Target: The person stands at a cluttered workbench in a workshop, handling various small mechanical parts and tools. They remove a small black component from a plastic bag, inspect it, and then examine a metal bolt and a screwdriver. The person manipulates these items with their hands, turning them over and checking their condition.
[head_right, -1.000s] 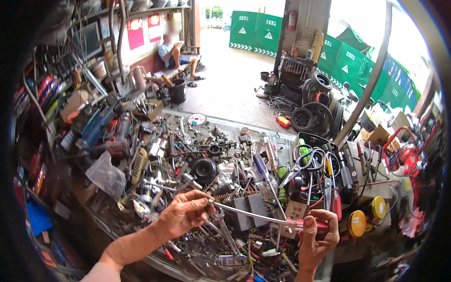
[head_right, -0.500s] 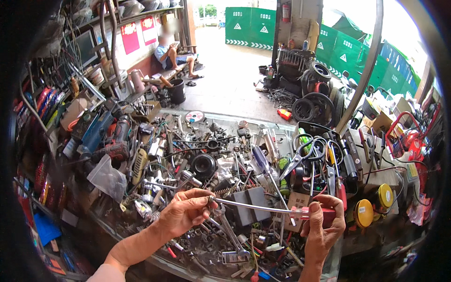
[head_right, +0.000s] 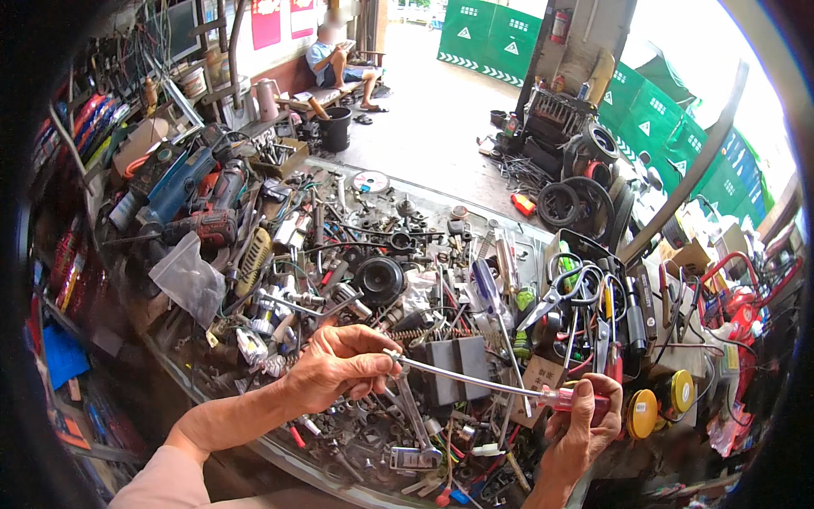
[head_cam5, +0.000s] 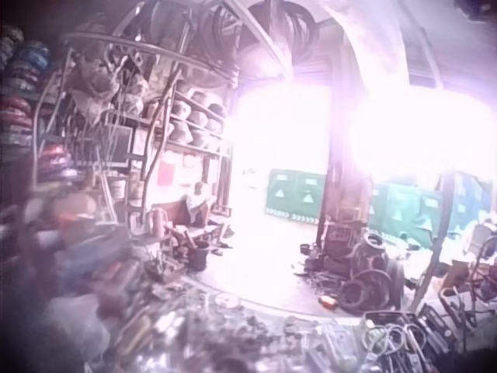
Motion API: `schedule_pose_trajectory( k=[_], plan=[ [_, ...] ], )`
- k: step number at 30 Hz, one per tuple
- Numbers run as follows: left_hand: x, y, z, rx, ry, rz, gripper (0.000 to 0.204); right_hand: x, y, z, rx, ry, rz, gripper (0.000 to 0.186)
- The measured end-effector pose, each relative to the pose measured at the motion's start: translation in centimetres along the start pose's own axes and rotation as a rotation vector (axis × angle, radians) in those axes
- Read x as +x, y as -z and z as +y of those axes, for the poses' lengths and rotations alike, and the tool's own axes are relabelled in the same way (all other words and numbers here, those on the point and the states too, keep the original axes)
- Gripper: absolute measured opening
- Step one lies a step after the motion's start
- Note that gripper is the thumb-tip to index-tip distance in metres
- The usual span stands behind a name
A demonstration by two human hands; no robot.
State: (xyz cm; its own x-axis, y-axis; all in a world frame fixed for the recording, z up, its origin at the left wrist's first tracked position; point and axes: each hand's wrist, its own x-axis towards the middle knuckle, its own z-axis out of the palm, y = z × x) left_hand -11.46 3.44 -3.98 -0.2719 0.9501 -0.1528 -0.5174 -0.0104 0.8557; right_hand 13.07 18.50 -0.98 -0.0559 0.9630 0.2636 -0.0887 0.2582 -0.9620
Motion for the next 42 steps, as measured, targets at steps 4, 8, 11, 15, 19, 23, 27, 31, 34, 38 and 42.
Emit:
schedule_pose_trajectory(
  k=[4, 8, 11, 15, 19, 23, 27, 31, 34, 38, 42],
  plan=[
    [-0.5, -0.7, 0.0, 0.249, -0.144, 0.073, 0.025, 0.0, 0.2, 0.5, 0.010, -0.010, 0.005, 0.020],
    [-0.7, -1.3, 0.2, 0.257, -0.205, 0.093, 0.022, 0.4, 0.6, 0.8, 0.056, -0.049, -0.024, 0.019],
    [-0.6, -1.2, 0.5, 0.242, -0.169, 0.100, 0.019, 0.4, 0.7, 1.1, 0.075, -0.041, -0.054, 0.022],
    [-0.6, -1.2, 0.4, 0.257, -0.160, 0.120, 0.021, 0.2, 0.7, 1.2, 0.098, 0.004, -0.064, 0.028],
    [-0.7, -1.2, 0.3, 0.297, -0.145, 0.112, 0.024, 0.3, 1.0, 1.4, 0.191, 0.063, -0.102, 0.035],
    [-0.6, -1.3, -0.1, 0.252, -0.171, 0.121, 0.024, -0.2, -0.8, 0.2, 0.172, 0.082, -0.052, 0.034],
    [-0.7, -1.2, -0.3, 0.211, -0.208, 0.152, 0.024, 0.2, 0.5, 0.2, -0.026, -0.103, 0.057, 0.028],
    [-0.6, -1.1, -0.1, 0.210, -0.135, 0.174, 0.024, -0.1, 0.4, -0.3, -0.006, -0.010, -0.060, 0.027],
    [-0.5, -0.8, -0.1, 0.153, -0.128, 0.158, 0.025, -0.4, -0.2, -0.5, 0.149, 0.041, -0.060, 0.027],
    [-0.3, -0.3, -0.7, 0.110, -0.112, 0.164, 0.029, -0.6, -0.1, -0.6, 0.149, -0.040, -0.049, 0.029],
    [-0.2, -0.2, -0.6, 0.086, -0.113, 0.137, 0.033, -0.6, 1.1, -0.8, -0.004, -0.052, -0.124, 0.030]
  ],
)
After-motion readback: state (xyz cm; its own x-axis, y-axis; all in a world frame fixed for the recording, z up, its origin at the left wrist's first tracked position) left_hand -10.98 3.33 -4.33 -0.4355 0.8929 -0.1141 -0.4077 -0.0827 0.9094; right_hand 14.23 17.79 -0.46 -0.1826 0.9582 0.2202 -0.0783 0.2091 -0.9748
